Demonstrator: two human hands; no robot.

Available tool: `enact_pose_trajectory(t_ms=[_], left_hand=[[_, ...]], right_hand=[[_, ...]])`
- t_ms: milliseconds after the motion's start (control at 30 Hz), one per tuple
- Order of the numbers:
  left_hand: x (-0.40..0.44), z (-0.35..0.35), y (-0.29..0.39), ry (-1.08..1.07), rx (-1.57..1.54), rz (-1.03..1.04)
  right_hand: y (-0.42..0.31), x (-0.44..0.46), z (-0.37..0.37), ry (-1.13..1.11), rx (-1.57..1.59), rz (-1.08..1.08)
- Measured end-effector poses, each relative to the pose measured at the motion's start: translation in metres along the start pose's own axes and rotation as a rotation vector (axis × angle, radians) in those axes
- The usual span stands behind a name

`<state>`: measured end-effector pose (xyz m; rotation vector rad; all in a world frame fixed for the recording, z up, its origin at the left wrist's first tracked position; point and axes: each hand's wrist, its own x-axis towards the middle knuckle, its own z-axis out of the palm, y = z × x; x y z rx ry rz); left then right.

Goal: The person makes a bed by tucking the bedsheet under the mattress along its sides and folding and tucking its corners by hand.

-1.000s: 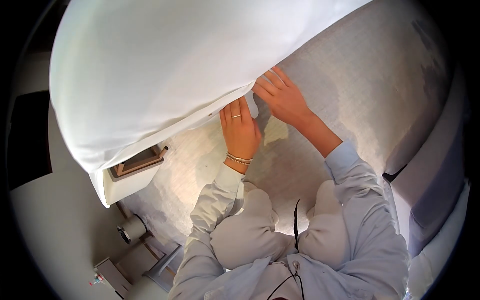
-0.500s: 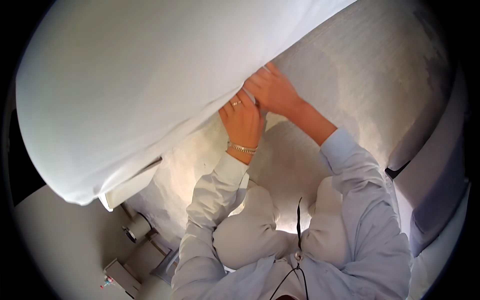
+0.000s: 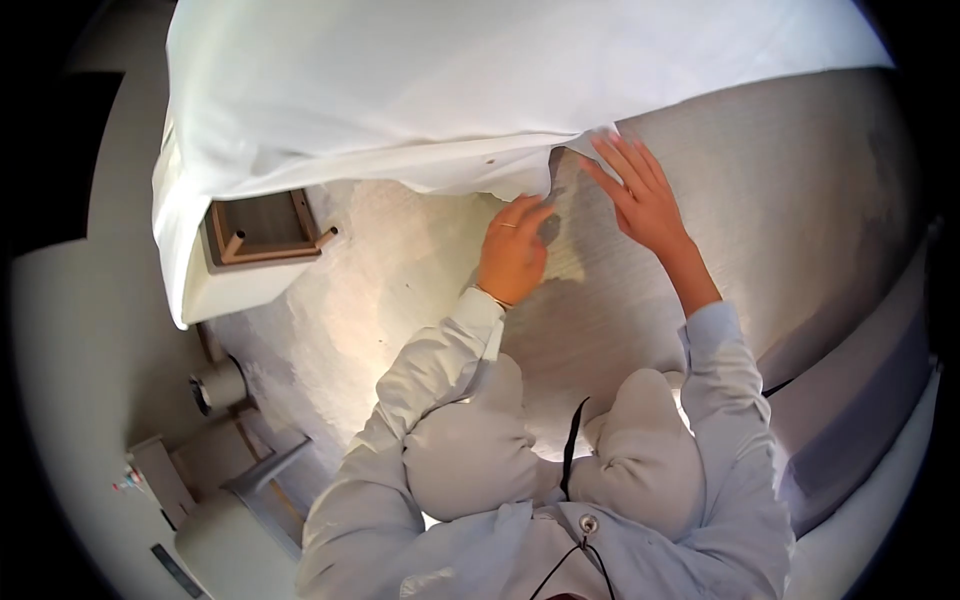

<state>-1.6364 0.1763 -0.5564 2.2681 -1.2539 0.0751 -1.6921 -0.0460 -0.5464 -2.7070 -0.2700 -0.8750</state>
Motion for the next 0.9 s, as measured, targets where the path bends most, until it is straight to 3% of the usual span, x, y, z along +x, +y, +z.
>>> enact_pose_trajectory(t_ms=[67, 100, 167, 200, 267, 300, 433, 500, 633, 700, 833, 900], left_hand=[[-0.024, 0.014, -0.033, -0.034, -0.462, -0.414], [-0.029, 0.02, -0.045, -0.011, -0.48, -0.432], [-0.032, 0.034, -0.073, 0.134, -1.299, -1.355], [-0.035, 0.04, -0.089, 0.151, -1.328, -1.361], [-0.041, 0.049, -0.114, 0.167, -1.996, -1.434], [-0.04, 0.056, -0.118, 0.272, -2.011, -1.35], [-0.016, 0.064, -0.13, 0.401, -1.96, -1.408], [-0.013, 0.074, -0.139, 0.214, -1.883, -1.323], [-0.017, 0.077, -0.139, 0.225, -2.067, -1.243], [-0.023, 0.081, -0.131, 0.416, -2.184, -1.132], [-0.03, 0.043, -0.107, 0.285, -2.155, -1.044], [-0.032, 0.026, -0.107, 0.094, -2.08, -0.83]], right_hand=[[0.0, -0.016, -0.003, -0.124, -0.034, -0.049], [-0.003, -0.018, -0.001, -0.146, -0.036, -0.075], [-0.009, -0.022, 0.003, -0.188, 0.186, -0.068], [-0.014, -0.024, 0.006, -0.211, 0.181, -0.089], [-0.025, -0.027, 0.014, -0.343, 0.269, -0.203], [-0.028, -0.029, 0.016, -0.356, 0.264, -0.219], [-0.033, -0.044, 0.027, -0.492, 0.386, -0.189], [-0.029, -0.048, 0.029, -0.56, 0.412, -0.174], [-0.026, -0.045, 0.03, -0.664, 0.433, -0.069], [-0.028, -0.044, 0.029, -0.683, 0.435, -0.052], [-0.055, -0.023, 0.022, -0.517, 0.415, 0.011], [-0.069, -0.009, 0.018, -0.426, 0.38, -0.008]])
